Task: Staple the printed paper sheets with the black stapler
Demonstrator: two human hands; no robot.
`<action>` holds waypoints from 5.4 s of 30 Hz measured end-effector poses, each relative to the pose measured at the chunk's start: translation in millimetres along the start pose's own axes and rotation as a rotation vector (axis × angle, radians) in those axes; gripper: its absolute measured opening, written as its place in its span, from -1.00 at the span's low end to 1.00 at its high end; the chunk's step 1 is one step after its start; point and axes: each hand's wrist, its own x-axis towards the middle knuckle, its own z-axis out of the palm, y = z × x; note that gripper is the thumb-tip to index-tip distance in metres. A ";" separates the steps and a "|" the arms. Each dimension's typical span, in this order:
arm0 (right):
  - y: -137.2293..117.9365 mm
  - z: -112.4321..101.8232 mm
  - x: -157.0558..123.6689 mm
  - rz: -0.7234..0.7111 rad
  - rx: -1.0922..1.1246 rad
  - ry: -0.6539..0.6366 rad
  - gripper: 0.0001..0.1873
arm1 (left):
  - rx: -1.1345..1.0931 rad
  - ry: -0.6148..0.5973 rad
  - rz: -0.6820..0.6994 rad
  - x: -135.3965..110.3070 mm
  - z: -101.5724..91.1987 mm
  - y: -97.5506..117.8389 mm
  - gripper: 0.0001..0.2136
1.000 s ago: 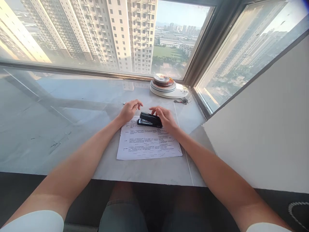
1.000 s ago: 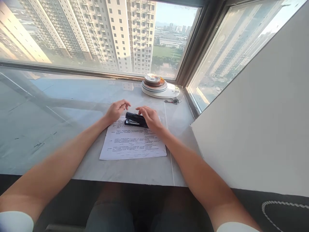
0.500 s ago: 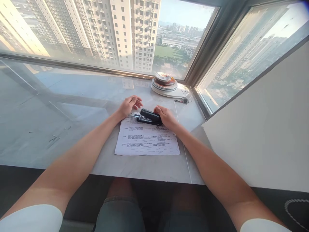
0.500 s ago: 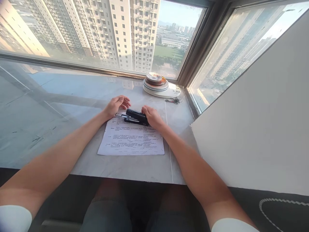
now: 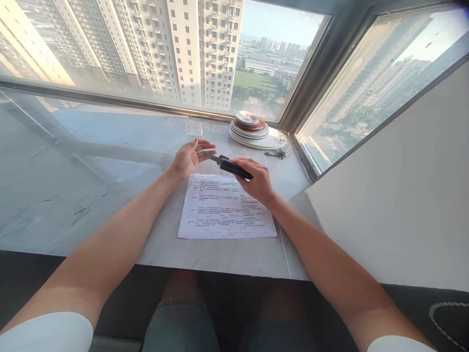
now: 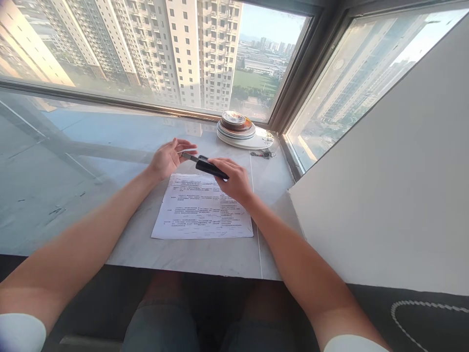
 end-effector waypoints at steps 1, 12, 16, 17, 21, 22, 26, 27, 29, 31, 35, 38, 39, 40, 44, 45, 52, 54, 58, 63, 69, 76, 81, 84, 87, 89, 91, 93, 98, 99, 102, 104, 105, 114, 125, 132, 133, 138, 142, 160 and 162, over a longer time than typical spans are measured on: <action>1.4 -0.6 0.5 -0.044 -0.051 0.052 -0.59 | -0.012 -0.053 -0.053 -0.7 0.7 1.4 -0.43; 11.6 -6.7 8.7 -0.143 -0.222 -0.039 -0.56 | -0.131 -0.232 -0.277 -4.7 3.8 -3.7 -0.69; 12.9 -4.1 7.2 -0.099 -0.213 0.048 -0.50 | -0.170 -0.199 -0.292 -3.6 2.7 -7.4 -0.87; 13.0 -3.8 6.5 -0.073 -0.196 0.097 -0.49 | -0.176 -0.188 -0.287 -2.9 2.0 -8.6 -0.88; 10.7 -6.5 4.4 0.010 -0.006 0.149 -0.65 | -0.146 -0.120 -0.252 -0.4 -1.2 -12.1 -0.79; 9.1 -7.8 4.1 0.021 0.074 0.117 -0.71 | -0.134 -0.097 -0.246 0.0 -1.9 -12.7 -0.74; 0.8 -9.0 3.6 0.018 0.414 -0.158 -0.65 | -0.111 -0.026 -0.219 0.5 -3.9 -14.1 -0.59; -1.3 -8.0 3.5 0.001 0.459 -0.244 -0.64 | -0.108 -0.020 -0.210 0.3 -3.8 -14.1 -0.56; -4.8 -5.3 3.4 -0.027 0.477 -0.373 -0.66 | -0.092 -0.027 -0.200 -0.6 -2.5 -12.9 -0.52; -6.8 -3.0 3.9 -0.038 0.446 -0.444 -0.67 | -0.072 -0.044 -0.192 -2.2 0.2 -10.3 -0.49; -6.7 -3.0 6.4 -0.043 0.433 -0.457 -0.55 | -0.033 -0.084 -0.177 -5.4 6.6 -4.9 -0.44; -5.6 -4.2 8.2 0.032 0.453 -0.305 -0.41 | 0.005 -0.134 -0.161 -6.4 8.6 -4.2 -0.43; -5.2 -4.0 8.6 0.067 0.451 -0.256 -0.37 | 0.015 -0.151 -0.150 -6.5 8.8 -4.4 -0.44; -4.6 -3.4 8.9 0.095 0.446 -0.229 -0.34 | 0.023 -0.167 -0.138 -6.5 8.7 -4.7 -0.45; -0.7 1.2 9.4 0.092 0.445 -0.258 -0.37 | 0.053 -0.218 -0.106 -7.2 8.4 -4.4 -0.48; 0.1 2.3 9.5 0.079 0.449 -0.268 -0.39 | 0.060 -0.225 -0.104 -7.5 8.5 -4.1 -0.49; 2.1 3.7 9.9 0.149 0.417 -0.220 -0.52 | 0.053 -0.231 -0.065 -6.2 8.7 -3.7 -0.40; 8.6 1.4 11.0 0.199 0.400 -0.137 -0.57 | 0.068 -0.123 -0.005 -3.7 5.8 -3.1 -0.40; 41.6 -10.3 11.3 0.427 0.202 0.164 -0.65 | 0.351 0.415 0.080 1.8 -6.7 -3.8 -0.62; 83.5 -27.8 5.1 0.768 -0.011 0.368 -0.66 | 0.954 0.628 -0.060 2.3 -17.6 -10.4 -0.77; 97.0 -26.7 2.1 0.812 -0.011 0.256 -0.71 | 1.230 0.344 -0.197 -1.9 -14.1 -14.6 -0.64; 81.6 -23.2 6.8 0.625 -0.134 0.295 -0.77 | 1.235 0.303 -0.156 -4.0 -17.1 -14.2 -0.75; 34.0 -19.8 14.1 0.140 0.216 -0.028 -0.69 | 1.214 0.296 -0.140 -2.9 -17.7 -14.6 -0.81; 11.3 -8.9 12.6 -0.098 0.304 -0.321 -0.54 | 1.186 0.298 -0.101 -0.1 -18.9 -18.1 -0.82; 0.5 3.6 7.8 -0.164 0.280 -0.464 -0.53 | 1.110 0.296 -0.024 3.4 -19.7 -22.5 -0.83; -0.5 7.5 5.1 -0.140 0.268 -0.437 -0.65 | 1.017 0.288 0.032 5.0 -18.9 -23.9 -0.82; 3.3 6.2 4.2 -0.109 0.249 -0.347 -0.71 | 0.914 0.276 0.083 5.7 -16.4 -22.9 -0.83; 11.2 1.5 4.9 -0.063 0.204 -0.233 -0.70 | 0.829 0.259 0.134 5.4 -12.1 -19.2 -0.83; 35.4 -6.9 7.0 0.076 0.085 -0.115 -0.68 | 0.668 0.106 0.263 -0.4 1.2 -7.1 -0.78; 38.6 -6.8 6.9 0.090 0.076 -0.123 -0.69 | 0.647 0.066 0.283 -2.2 3.2 -5.4 -0.77; 42.8 -5.2 6.7 0.125 0.054 -0.139 -0.69 | 0.611 -0.074 0.315 -7.5 6.3 -2.6 -0.78; 42.5 -4.4 6.8 0.138 0.047 -0.132 -0.70 | 0.595 -0.173 0.329 -10.4 6.5 -1.8 -0.79; 42.0 -4.3 7.0 0.139 0.047 -0.128 -0.70 | 0.592 -0.212 0.336 -11.4 6.4 -1.5 -0.80; 41.5 -4.8 8.5 0.143 0.032 -0.139 -0.69 | 0.692 -0.306 0.370 -14.6 9.5 -0.6 -0.78; 40.9 -5.1 9.0 0.127 0.045 -0.138 -0.71 | 0.712 -0.345 0.376 -15.7 8.6 0.9 -0.85; 43.7 -5.6 8.2 0.149 0.054 -0.136 -0.69 | 0.669 -0.414 0.331 -16.0 1.4 6.8 -0.84; 44.5 -6.0 8.1 0.154 0.057 -0.130 -0.68 | 0.662 -0.425 0.326 -16.2 -0.7 8.3 -0.84; 47.1 -9.1 7.8 0.177 0.069 -0.109 -0.68 | 0.644 -0.467 0.278 -17.2 -8.5 13.7 -0.81; 48.6 -12.3 7.7 0.176 0.078 -0.099 -0.69 | 0.640 -0.460 0.241 -16.9 -9.2 12.7 -0.77; 9.9 1.3 8.7 0.119 0.149 -0.181 -0.66 | 0.587 -0.339 0.236 -12.6 6.0 0.3 -0.57; 4.4 0.8 8.4 0.124 0.156 -0.195 -0.63 | 0.508 -0.301 0.242 -8.9 -0.5 -0.8 -0.50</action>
